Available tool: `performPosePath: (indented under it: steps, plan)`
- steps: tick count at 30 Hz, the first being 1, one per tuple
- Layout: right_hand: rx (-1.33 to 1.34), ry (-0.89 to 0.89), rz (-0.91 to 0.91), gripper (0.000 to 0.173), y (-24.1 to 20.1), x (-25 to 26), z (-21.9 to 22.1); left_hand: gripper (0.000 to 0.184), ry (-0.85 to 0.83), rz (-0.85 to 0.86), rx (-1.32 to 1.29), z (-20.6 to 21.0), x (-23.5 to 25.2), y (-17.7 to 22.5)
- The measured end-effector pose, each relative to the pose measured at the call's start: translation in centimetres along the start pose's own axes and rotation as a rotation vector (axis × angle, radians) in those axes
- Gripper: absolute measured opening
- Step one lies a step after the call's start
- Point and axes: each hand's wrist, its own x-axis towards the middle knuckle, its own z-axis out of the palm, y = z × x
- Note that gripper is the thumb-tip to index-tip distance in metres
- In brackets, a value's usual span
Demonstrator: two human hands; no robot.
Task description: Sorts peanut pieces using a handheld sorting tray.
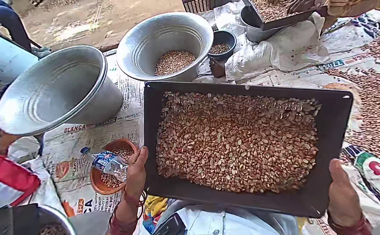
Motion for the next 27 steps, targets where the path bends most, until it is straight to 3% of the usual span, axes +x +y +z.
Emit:
performPosePath:
  steps: [4, 9, 27]
  plan:
    - [-0.063, -0.090, 0.117, 0.044, 5.1, 1.9, 0.3, 0.036, -0.133, -0.265, 0.090, 1.8, 0.7, -3.4]
    - [-0.088, -0.096, 0.211, 0.042, 6.0, 0.6, 0.5, 0.039, -0.128, -0.364, 0.104, 1.9, -1.0, -5.9]
    - [0.025, -0.116, 0.219, 0.035, 6.0, 1.6, 1.1, 0.042, -0.158, -0.351, 0.152, 2.1, -0.5, -7.1]
